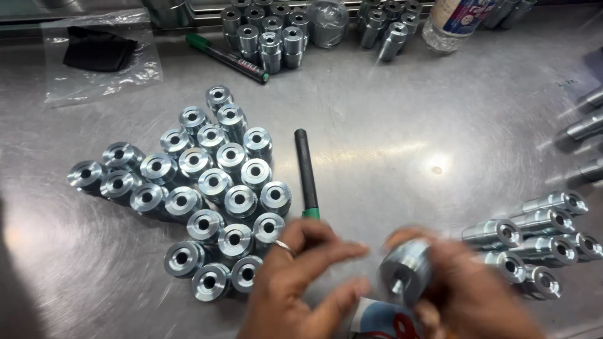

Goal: Manually inspect and sort machined metal bushings on a stainless steel work surface.

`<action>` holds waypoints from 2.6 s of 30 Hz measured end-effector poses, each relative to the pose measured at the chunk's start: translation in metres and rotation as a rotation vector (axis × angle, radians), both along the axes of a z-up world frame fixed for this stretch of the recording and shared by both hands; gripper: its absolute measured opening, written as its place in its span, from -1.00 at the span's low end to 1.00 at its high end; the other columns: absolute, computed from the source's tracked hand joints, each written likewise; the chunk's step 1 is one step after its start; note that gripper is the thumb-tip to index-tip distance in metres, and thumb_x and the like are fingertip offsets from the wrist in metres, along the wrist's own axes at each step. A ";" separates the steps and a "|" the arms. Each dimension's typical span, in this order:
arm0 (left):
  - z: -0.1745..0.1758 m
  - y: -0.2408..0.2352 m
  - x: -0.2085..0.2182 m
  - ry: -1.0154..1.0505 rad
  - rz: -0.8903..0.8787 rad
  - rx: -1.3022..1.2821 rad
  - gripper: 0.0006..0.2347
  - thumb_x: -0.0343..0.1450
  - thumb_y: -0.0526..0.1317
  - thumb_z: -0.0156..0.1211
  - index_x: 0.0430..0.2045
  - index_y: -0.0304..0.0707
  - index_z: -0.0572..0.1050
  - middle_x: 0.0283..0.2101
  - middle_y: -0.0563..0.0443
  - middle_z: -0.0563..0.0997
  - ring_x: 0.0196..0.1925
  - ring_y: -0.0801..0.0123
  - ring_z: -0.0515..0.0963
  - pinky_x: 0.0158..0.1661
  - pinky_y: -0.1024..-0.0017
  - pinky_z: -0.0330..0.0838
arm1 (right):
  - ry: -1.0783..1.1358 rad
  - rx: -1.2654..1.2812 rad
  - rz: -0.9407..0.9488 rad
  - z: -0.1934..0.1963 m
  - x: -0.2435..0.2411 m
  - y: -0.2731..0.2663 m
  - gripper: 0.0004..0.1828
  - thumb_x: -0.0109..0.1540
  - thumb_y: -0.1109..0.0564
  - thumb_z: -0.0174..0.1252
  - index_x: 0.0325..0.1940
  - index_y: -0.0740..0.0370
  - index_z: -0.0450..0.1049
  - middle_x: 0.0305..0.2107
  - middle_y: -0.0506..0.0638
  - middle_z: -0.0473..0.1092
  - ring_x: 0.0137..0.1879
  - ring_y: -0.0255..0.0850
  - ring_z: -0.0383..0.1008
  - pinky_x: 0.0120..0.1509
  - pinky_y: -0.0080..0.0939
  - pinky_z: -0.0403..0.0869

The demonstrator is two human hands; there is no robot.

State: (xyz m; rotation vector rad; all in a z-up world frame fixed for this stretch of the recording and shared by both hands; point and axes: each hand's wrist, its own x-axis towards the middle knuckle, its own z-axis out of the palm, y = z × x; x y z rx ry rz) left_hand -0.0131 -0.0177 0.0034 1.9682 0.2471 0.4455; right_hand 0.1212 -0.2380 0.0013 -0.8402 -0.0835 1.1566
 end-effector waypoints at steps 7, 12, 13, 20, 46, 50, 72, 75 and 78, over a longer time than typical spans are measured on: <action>-0.008 -0.019 -0.004 -0.035 -0.118 -0.289 -0.65 0.19 -0.07 0.60 -0.27 -0.29 0.75 -0.43 0.00 0.44 -0.38 0.47 0.47 -0.44 0.50 0.36 | 0.204 -0.753 -0.015 -0.044 -0.040 0.032 -0.28 0.32 -0.43 -0.01 0.03 0.33 0.44 -0.68 -0.01 0.28 -0.71 -0.33 0.19 -0.71 -0.36 0.19; -0.002 -0.015 -0.002 0.174 -0.107 -0.753 -0.76 0.33 -0.13 0.49 -0.33 -0.37 0.75 -0.31 -0.04 0.56 -0.34 0.49 0.59 -0.36 0.56 0.49 | 0.357 -0.471 -0.073 -0.062 -0.031 0.012 -0.39 0.31 -0.30 -0.10 -0.06 0.35 0.39 -0.50 0.04 0.34 -0.47 -0.30 0.41 -0.42 -0.27 0.43; 0.003 -0.013 -0.001 0.172 -0.103 -0.751 -0.76 0.33 -0.13 0.49 -0.33 -0.37 0.75 -0.31 -0.04 0.56 -0.34 0.49 0.59 -0.36 0.56 0.49 | 0.355 -0.469 -0.070 -0.058 -0.029 0.010 -0.39 0.31 -0.30 -0.10 -0.06 0.35 0.39 -0.50 0.04 0.34 -0.47 -0.30 0.41 -0.42 -0.27 0.43; 0.007 -0.016 0.001 0.052 -0.235 -0.905 -0.63 0.20 -0.37 0.47 -0.11 -0.40 0.62 0.00 -0.11 0.50 0.00 0.33 0.66 -0.08 0.46 0.64 | -0.149 0.082 -0.124 -0.022 -0.036 0.005 -0.52 0.40 -0.09 0.08 0.18 0.38 0.35 -0.22 0.24 0.43 -0.22 -0.16 0.53 -0.24 -0.23 0.57; -0.040 -0.028 0.004 0.263 -0.345 0.304 -0.81 0.25 -0.27 0.39 -0.32 -0.22 0.58 -0.02 -0.21 0.62 0.23 0.14 0.50 0.21 0.01 0.18 | -1.088 -2.246 0.619 0.070 0.040 0.030 -0.21 0.31 -0.37 0.17 0.47 0.08 0.24 -0.37 0.13 0.59 -0.17 -0.11 0.71 0.01 -0.14 0.67; -0.024 -0.014 0.004 0.042 0.138 0.779 -0.91 0.22 -0.26 0.35 -0.48 -0.07 0.58 0.17 -0.16 0.56 0.36 0.08 0.39 0.28 -0.11 -0.07 | -1.267 -1.886 0.403 0.068 0.029 0.022 -0.41 0.22 -0.29 0.22 0.26 -0.05 0.47 -0.37 0.01 0.56 -0.19 -0.19 0.58 -0.01 -0.18 0.57; -0.002 -0.009 0.003 0.251 -0.091 -1.063 -0.78 0.34 -0.24 0.43 -0.30 -0.50 0.71 -0.09 -0.12 0.58 -0.21 0.24 0.66 -0.25 0.42 0.62 | 0.241 0.043 0.076 -0.080 -0.038 0.007 -0.35 0.54 -0.25 -0.22 0.34 0.42 0.28 -0.45 0.10 0.37 -0.51 -0.37 0.33 -0.50 -0.45 0.35; 0.001 -0.011 0.004 0.089 -0.216 -1.088 -0.72 0.29 -0.39 0.36 -0.13 -0.43 0.62 0.01 -0.06 0.48 -0.07 0.36 0.65 -0.06 0.52 0.66 | 0.225 0.101 0.015 -0.052 -0.030 0.008 -0.40 0.50 -0.25 -0.19 0.29 0.35 0.26 -0.44 0.13 0.38 -0.49 -0.31 0.34 -0.48 -0.37 0.37; -0.002 -0.018 0.005 0.061 -0.240 -1.105 -0.64 0.24 -0.52 0.38 -0.07 -0.46 0.56 0.03 -0.12 0.43 0.01 0.26 0.64 -0.02 0.42 0.63 | -0.435 0.000 -0.082 -0.028 -0.036 0.006 -0.53 0.45 -0.14 0.03 0.20 0.30 0.27 -0.26 0.21 0.40 -0.34 -0.19 0.41 -0.35 -0.25 0.47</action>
